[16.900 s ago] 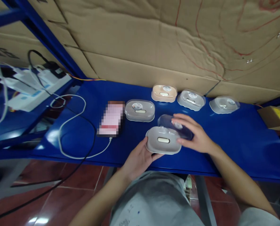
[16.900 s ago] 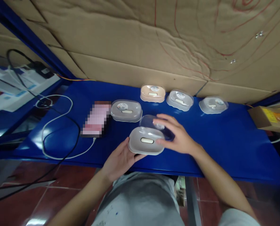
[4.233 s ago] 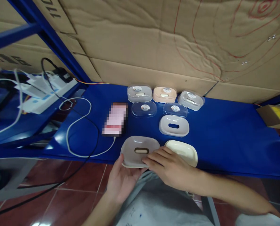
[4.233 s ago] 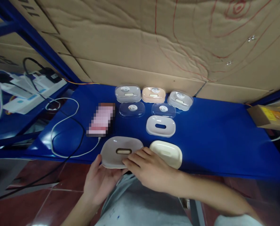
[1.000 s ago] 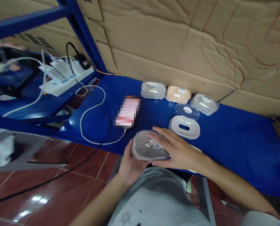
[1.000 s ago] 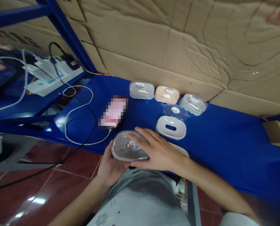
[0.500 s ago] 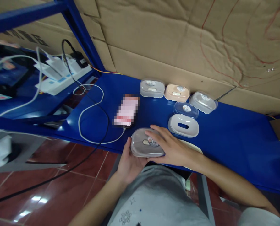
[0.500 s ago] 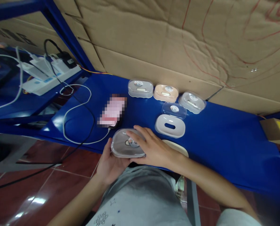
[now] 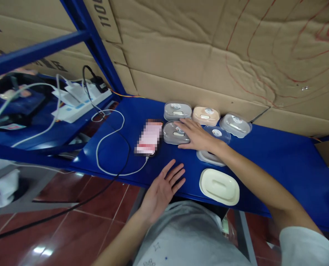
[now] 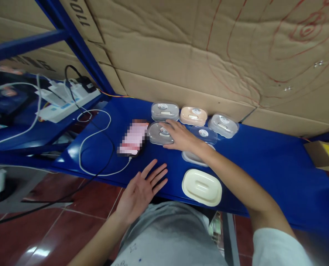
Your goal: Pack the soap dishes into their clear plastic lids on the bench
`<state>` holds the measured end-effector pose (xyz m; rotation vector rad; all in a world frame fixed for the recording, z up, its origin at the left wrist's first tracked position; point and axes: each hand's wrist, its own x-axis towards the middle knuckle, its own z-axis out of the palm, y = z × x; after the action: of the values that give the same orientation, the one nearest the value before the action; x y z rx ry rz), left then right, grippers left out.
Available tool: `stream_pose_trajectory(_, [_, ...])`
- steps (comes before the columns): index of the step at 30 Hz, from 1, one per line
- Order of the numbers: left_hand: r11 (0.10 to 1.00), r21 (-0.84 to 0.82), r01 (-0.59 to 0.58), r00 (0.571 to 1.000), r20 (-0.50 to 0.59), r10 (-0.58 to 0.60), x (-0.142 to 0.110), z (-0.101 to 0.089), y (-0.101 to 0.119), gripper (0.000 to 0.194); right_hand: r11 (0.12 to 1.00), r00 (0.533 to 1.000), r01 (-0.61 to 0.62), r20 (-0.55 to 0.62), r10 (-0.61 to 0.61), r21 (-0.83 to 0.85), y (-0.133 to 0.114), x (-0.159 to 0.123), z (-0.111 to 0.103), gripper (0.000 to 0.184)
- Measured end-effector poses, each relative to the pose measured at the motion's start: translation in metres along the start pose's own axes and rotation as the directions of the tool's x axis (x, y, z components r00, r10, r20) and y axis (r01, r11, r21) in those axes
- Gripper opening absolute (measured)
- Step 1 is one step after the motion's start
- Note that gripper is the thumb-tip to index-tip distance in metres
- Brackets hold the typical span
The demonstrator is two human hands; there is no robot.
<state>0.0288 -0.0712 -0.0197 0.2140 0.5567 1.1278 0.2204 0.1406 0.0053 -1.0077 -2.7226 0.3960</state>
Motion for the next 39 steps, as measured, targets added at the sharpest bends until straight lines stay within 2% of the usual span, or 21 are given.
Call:
stream_pose_trajectory(3, [0.998,0.06,-0.009,0.999,0.033,0.007,0.0,-0.004,0.001,0.052,0.999,0.999,0.011,-0.05,-0.013,-0.044,-0.008,-0.006,-0.01,0.104])
stream_pose_trajectory(5, [0.996,0.087,0.004,0.999,0.038,-0.007,0.0,-0.006,0.003,0.049,1.0,0.991,0.004,-0.131,-0.007,-0.023,-0.022,-0.028,-0.023,0.09])
stream_pose_trajectory(7, [0.995,0.098,0.022,0.999,0.028,-0.025,-0.001,-0.006,0.005,0.047,0.999,0.986,0.006,-0.168,0.0,0.036,-0.04,-0.062,-0.036,0.07])
stream_pose_trajectory(10, [0.992,0.117,0.047,0.999,0.006,-0.048,-0.003,-0.006,0.007,0.045,0.995,1.0,0.01,-0.021,-0.008,0.102,-0.065,-0.126,-0.047,0.049])
stream_pose_trajectory(11, [0.99,0.129,0.052,0.999,-0.002,-0.053,-0.004,-0.006,0.007,0.044,0.994,0.998,-0.001,0.067,-0.006,0.109,-0.071,-0.146,-0.046,0.048])
stream_pose_trajectory(13, [0.985,0.163,0.052,0.999,-0.012,-0.051,-0.006,-0.006,0.007,0.042,0.996,0.986,-0.074,0.154,0.065,0.055,-0.079,-0.18,-0.041,0.067])
stream_pose_trajectory(15, [0.978,0.202,0.042,0.999,-0.015,-0.039,-0.008,-0.005,0.005,0.041,0.991,0.981,-0.133,0.14,0.133,-0.011,-0.082,-0.202,-0.032,0.076])
stream_pose_trajectory(16, [0.974,0.222,0.038,0.999,-0.015,-0.036,-0.01,-0.004,0.004,0.04,0.988,0.981,-0.155,0.118,0.157,-0.026,-0.082,-0.209,-0.028,0.074])
stream_pose_trajectory(19, [0.964,0.259,0.057,0.998,-0.033,-0.05,-0.013,0.001,-0.001,0.039,0.987,0.985,-0.162,0.066,0.161,0.018,-0.083,-0.211,-0.017,0.054])
stream_pose_trajectory(21, [0.968,0.228,0.104,0.994,-0.044,-0.096,-0.015,0.007,-0.005,0.042,0.989,0.992,-0.125,0.023,0.123,0.074,-0.088,-0.203,-0.012,0.049])
stream_pose_trajectory(25, [0.966,0.09,0.244,0.97,-0.006,-0.245,-0.012,0.018,-0.013,0.05,0.988,0.997,0.018,-0.074,-0.006,0.155,-0.103,-0.178,-0.01,0.057])
stream_pose_trajectory(28, [0.957,0.003,0.291,0.956,-0.044,-0.29,-0.004,0.025,-0.016,0.043,0.984,0.99,0.097,-0.115,-0.081,0.149,-0.098,-0.163,-0.015,0.06])
stream_pose_trajectory(31, [0.964,-0.086,0.252,0.962,-0.086,-0.259,0.004,0.03,-0.015,0.036,0.999,0.98,-0.052,-0.19,0.052,0.009,-0.075,-0.159,-0.023,0.05])
stream_pose_trajectory(34, [0.966,-0.105,0.237,0.961,-0.119,-0.249,0.008,0.032,-0.015,0.029,0.97,0.965,-0.193,-0.206,0.161,-0.148,-0.049,-0.163,-0.023,0.044])
stream_pose_trajectory(37, [0.966,-0.097,0.239,0.954,-0.162,-0.252,0.009,0.034,-0.016,0.026,0.954,0.964,-0.206,-0.215,0.159,-0.219,-0.034,-0.168,-0.016,0.035])
stream_pose_trajectory(39, [0.966,-0.092,0.241,0.949,-0.185,-0.254,0.009,0.035,-0.016,0.028,0.954,0.951,-0.21,-0.271,0.148,-0.216,-0.034,-0.17,-0.014,0.029])
